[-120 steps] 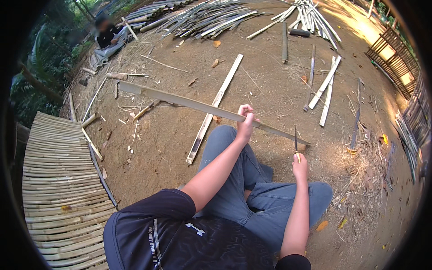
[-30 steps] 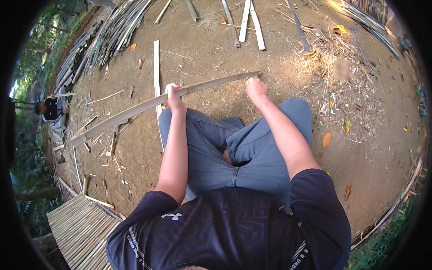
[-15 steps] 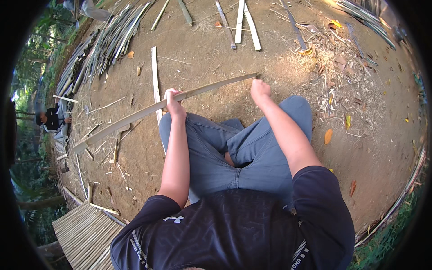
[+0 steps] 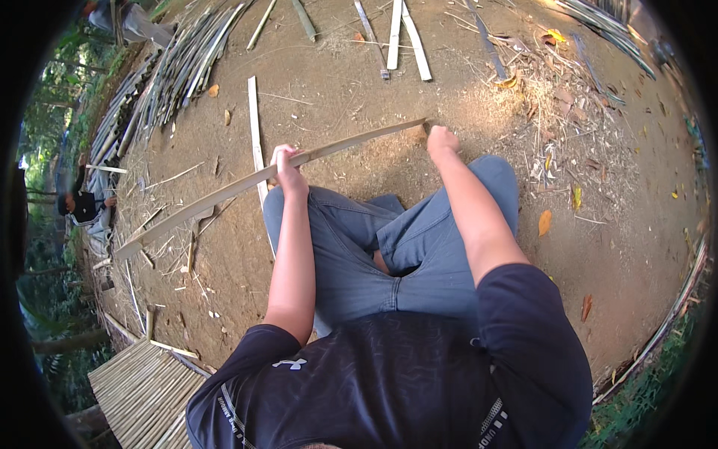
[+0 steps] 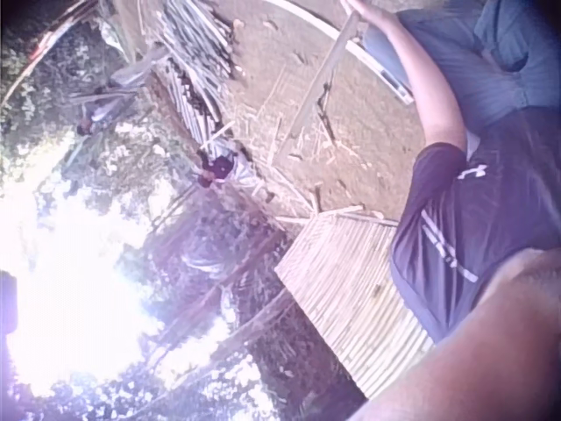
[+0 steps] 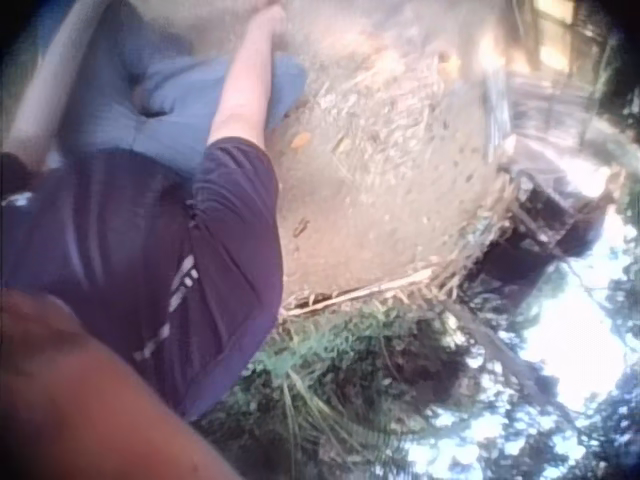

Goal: The person carves a strip of bamboo using a knife, shaving off small pieces to thin and smooth the surface while sitting on the ground.

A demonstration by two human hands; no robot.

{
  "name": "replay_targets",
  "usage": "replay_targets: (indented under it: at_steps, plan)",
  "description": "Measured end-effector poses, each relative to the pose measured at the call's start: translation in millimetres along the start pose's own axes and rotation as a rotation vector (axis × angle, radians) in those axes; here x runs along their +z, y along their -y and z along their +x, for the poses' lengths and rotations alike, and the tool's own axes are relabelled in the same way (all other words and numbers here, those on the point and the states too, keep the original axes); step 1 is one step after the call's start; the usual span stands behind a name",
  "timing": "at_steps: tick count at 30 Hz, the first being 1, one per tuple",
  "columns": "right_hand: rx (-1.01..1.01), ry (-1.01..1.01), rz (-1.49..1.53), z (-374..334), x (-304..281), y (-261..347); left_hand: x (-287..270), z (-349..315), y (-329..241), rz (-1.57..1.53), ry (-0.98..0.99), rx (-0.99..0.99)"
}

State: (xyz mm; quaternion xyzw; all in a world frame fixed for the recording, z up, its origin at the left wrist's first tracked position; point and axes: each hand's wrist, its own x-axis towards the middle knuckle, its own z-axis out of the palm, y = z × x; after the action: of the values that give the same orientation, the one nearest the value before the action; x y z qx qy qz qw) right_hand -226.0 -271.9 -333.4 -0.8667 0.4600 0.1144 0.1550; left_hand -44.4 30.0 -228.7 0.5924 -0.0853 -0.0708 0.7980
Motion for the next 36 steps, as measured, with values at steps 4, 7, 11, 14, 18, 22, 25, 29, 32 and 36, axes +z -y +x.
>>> replay_targets:
  at_steps: [4,7,11,14,18,22,25,29,32,36]
  plan:
    - [0.18,0.065,0.073,10,-9,15,-5,14,-4,-0.022,-0.009,-0.009]
    - [0.262,0.103,0.133,-1,-11,20,-6,11,-1,0.029,0.013,-0.112]
    - [0.337,0.119,0.21,-3,-18,3,9,13,-2,0.092,0.018,-0.197]
    - [0.353,0.07,0.318,-8,-27,-2,10,14,-4,0.113,-0.04,-0.268]
    - [0.223,-0.007,0.353,-35,-48,16,6,13,-9,0.131,-0.044,-0.21]
    - [0.084,0.012,0.292,-58,-47,24,16,6,-12,0.184,0.011,-0.149]
    - [0.009,-0.003,0.349,-92,-53,48,4,7,-5,0.167,0.05,-0.101]
    - [-0.12,-0.043,0.424,-117,-51,55,5,8,-1,0.122,0.173,-0.077]
    - [-0.181,0.017,0.355,-135,-66,62,7,6,-3,0.063,0.245,0.05]
    - [0.04,0.016,0.283,-108,-56,36,10,4,-3,0.039,0.345,0.076]
